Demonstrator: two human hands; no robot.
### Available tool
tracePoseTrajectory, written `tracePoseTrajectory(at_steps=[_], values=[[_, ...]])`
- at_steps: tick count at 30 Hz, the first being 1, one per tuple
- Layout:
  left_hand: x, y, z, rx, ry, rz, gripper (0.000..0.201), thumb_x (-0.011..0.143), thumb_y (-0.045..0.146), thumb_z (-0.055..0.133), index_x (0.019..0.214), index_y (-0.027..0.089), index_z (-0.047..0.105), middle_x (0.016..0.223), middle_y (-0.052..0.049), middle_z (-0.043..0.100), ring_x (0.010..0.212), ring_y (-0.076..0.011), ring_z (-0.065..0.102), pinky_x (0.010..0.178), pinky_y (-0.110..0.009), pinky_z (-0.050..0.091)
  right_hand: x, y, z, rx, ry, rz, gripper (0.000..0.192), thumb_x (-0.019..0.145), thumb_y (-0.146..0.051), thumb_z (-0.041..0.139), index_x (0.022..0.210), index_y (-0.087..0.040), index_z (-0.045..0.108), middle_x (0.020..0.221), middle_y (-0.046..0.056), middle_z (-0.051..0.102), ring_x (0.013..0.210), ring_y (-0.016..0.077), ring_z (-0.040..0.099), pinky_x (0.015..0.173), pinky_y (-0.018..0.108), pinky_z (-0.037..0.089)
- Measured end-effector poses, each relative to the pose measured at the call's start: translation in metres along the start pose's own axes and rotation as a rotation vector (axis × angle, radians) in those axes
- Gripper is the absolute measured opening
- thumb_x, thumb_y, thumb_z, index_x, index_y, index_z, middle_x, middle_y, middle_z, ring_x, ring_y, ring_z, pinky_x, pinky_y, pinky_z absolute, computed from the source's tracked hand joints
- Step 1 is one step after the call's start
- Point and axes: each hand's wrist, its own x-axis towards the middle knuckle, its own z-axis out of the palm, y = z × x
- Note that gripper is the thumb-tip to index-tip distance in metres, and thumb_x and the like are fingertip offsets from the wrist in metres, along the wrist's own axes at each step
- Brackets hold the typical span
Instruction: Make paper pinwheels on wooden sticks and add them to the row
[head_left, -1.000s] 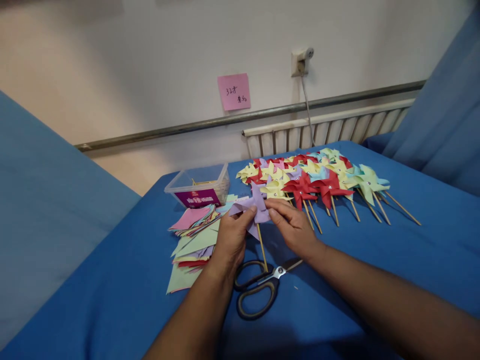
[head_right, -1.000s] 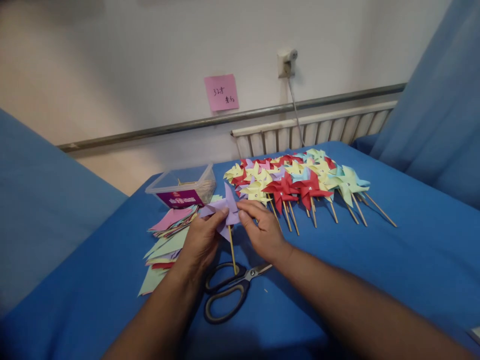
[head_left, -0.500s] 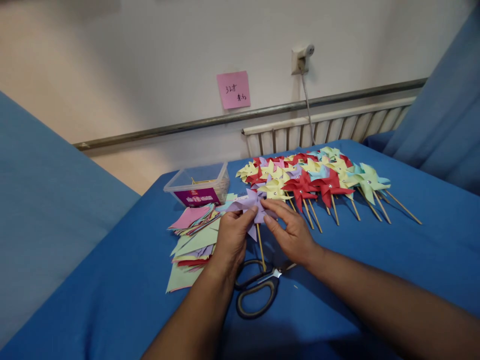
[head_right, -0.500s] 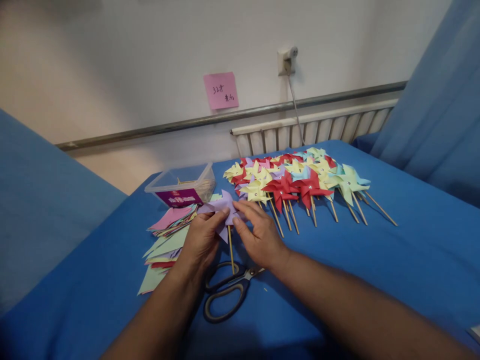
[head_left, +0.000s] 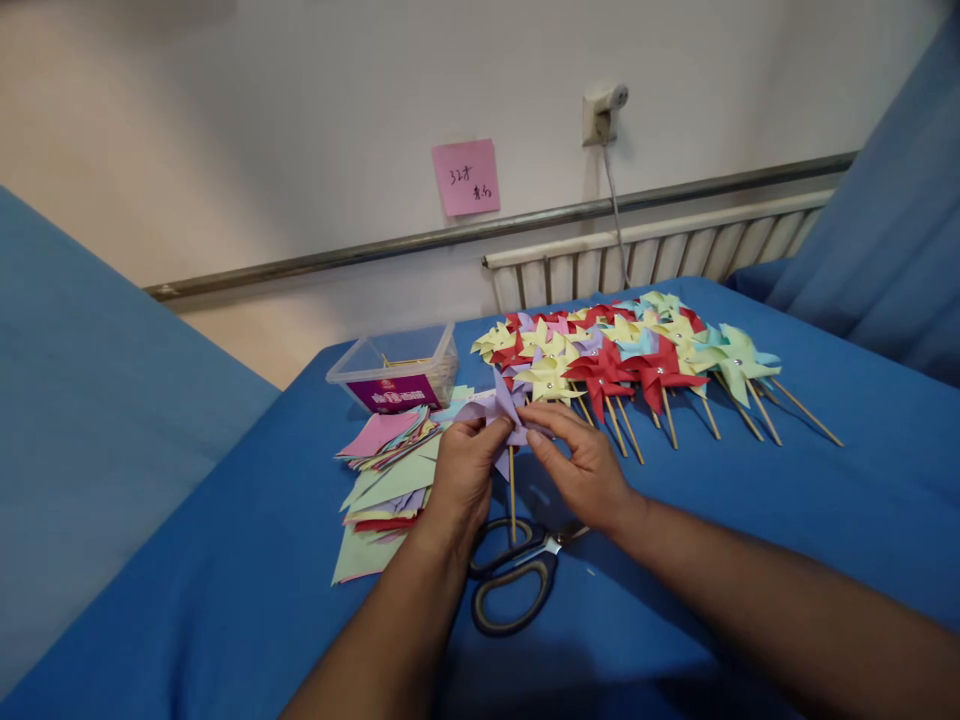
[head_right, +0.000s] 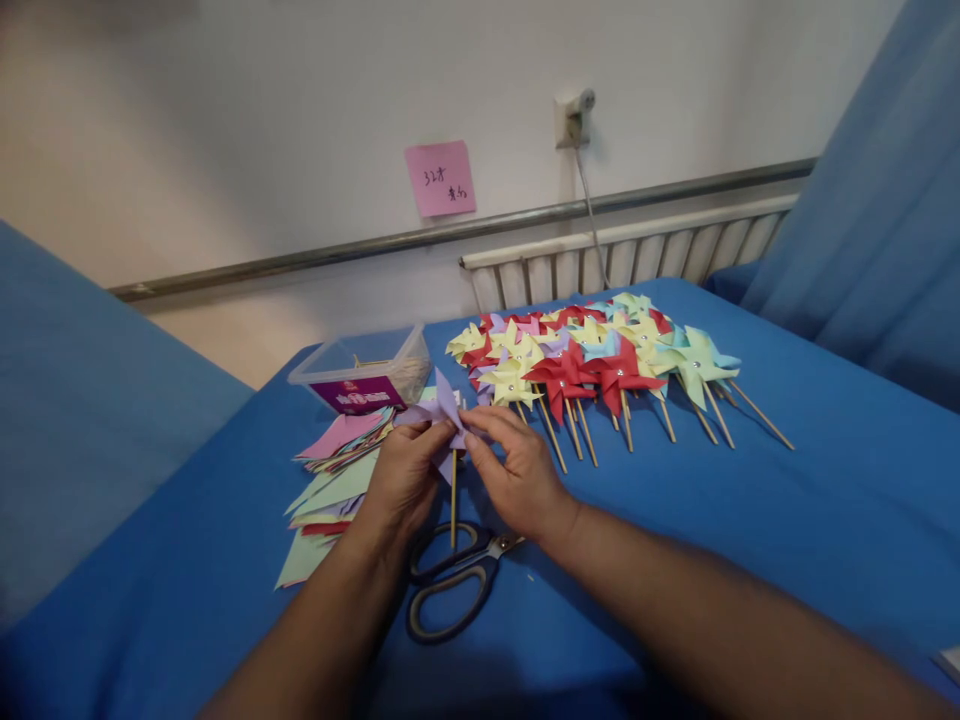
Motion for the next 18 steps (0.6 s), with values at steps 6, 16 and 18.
tracePoseTrajectory(at_steps=[6, 16, 18], values=[[-0.002, 0.002, 0.000, -0.049, -0.024, -0.060, 0.036, 0.059, 0.025, 0.083, 0.092, 0.012, 0.074, 0.080, -0.007, 0.075, 0.075, -0.0194, 0.069, 0.073, -0.028, 0.052, 0.004, 0.010, 0.000, -0.075, -0.018, -0.010, 0.031, 0.086, -0.029, 0.065, 0.117, -0.026, 0.064, 0.117, 0.008, 0.065, 0.111, 0.0221, 0.061, 0.098, 0.040, 0.048], [-0.003, 0.004, 0.002, -0.144, -0.008, -0.142, 0.033, 0.059, 0.020, 0.082, 0.089, 0.010, 0.073, 0.082, -0.009, 0.075, 0.072, -0.0184, 0.069, 0.074, -0.028, 0.053, 0.007, 0.015, -0.004, -0.156, -0.038, -0.020, 0.036, 0.081, -0.030, 0.070, 0.116, -0.026, 0.061, 0.111, 0.007, 0.066, 0.103, 0.0239, 0.062, 0.090, 0.040, 0.050], [-0.003, 0.004, 0.002, -0.144, -0.010, -0.139, 0.033, 0.058, 0.020, 0.083, 0.088, 0.011, 0.073, 0.083, -0.009, 0.075, 0.071, -0.0176, 0.069, 0.073, -0.026, 0.053, 0.007, 0.014, -0.004, -0.140, -0.031, 0.001, 0.033, 0.083, -0.030, 0.069, 0.115, -0.026, 0.062, 0.108, 0.006, 0.067, 0.099, 0.0228, 0.063, 0.087, 0.038, 0.050]])
